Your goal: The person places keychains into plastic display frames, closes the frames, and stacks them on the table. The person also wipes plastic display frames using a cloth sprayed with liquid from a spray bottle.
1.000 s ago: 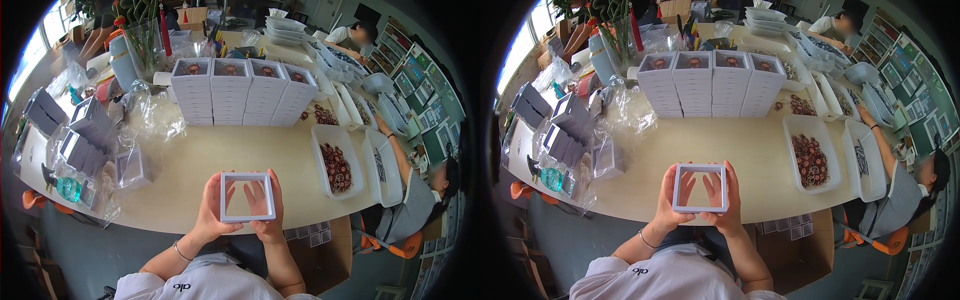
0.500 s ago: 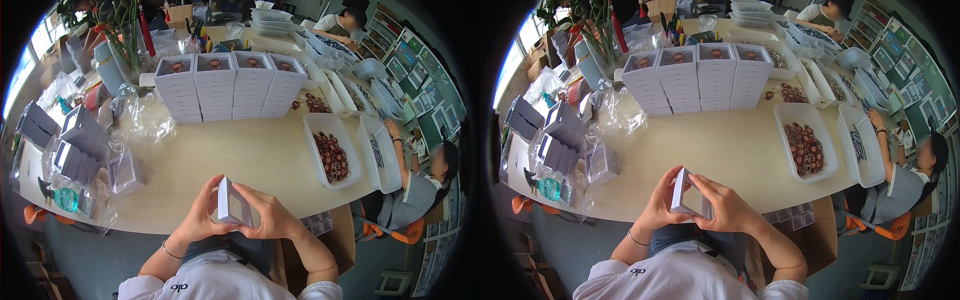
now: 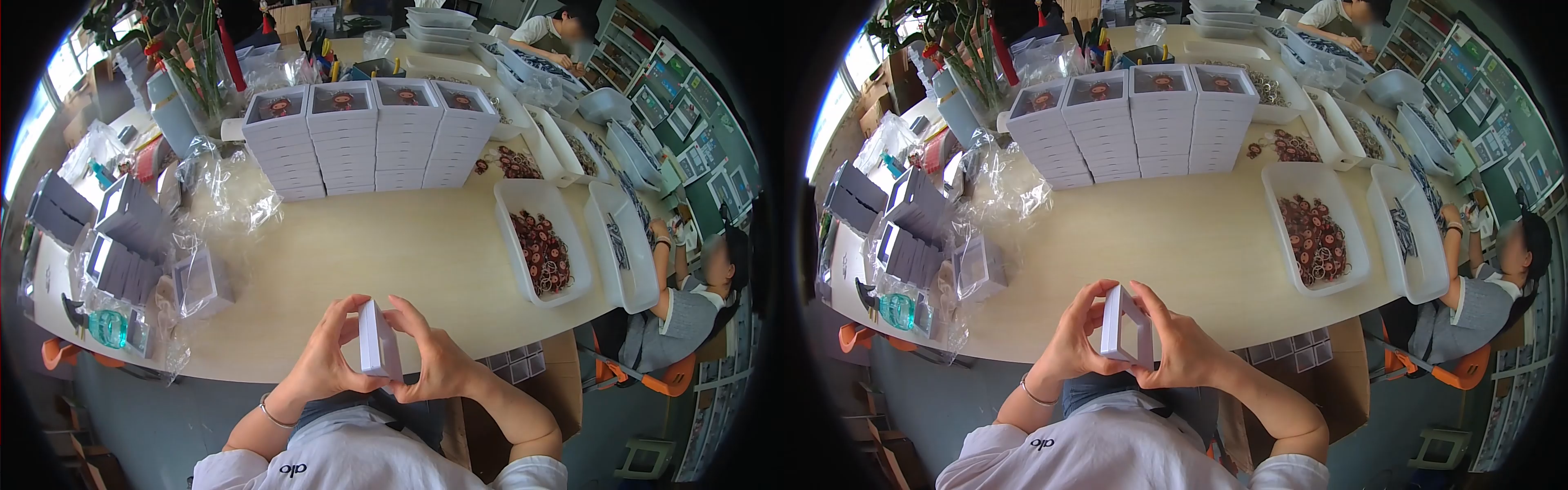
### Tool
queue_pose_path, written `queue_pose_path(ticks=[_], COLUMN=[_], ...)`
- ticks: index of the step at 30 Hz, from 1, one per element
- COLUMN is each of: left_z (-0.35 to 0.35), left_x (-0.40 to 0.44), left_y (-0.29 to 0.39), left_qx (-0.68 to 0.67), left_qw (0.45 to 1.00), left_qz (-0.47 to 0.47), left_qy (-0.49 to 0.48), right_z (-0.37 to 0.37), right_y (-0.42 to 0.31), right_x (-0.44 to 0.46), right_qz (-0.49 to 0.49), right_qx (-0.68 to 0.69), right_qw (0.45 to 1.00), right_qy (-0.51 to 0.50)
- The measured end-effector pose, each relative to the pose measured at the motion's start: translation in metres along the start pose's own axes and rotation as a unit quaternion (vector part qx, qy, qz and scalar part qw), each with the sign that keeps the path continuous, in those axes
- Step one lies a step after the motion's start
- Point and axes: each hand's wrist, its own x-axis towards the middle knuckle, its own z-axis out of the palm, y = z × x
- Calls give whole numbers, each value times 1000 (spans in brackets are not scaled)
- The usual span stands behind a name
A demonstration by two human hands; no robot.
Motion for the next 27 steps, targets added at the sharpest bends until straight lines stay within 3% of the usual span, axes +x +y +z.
queue_pose_path(ticks=[8,19,21,23,27], left_z=[2,-13,-14,-16,-37], left_x=[1,-7,-11,-17,-48], left_y=[1,-1,-1,-10,-11], left_qx=[13,-35,-93,-169,-153], left_qw=[1000,997,991,982,982], left_qz=[3,-72,-88,-62,-66], left_qy=[8,8,23,48,91], right_z=[-5,12,15,29,70], right_y=[9,6,4,7,3], right_x=[-1,11,17,19,38], right_qz=[18,62,72,49,-10], right_qx=[58,156,165,138,132], right_qw=[998,985,983,989,991], right_qy=[-27,-29,-34,-2,-10])
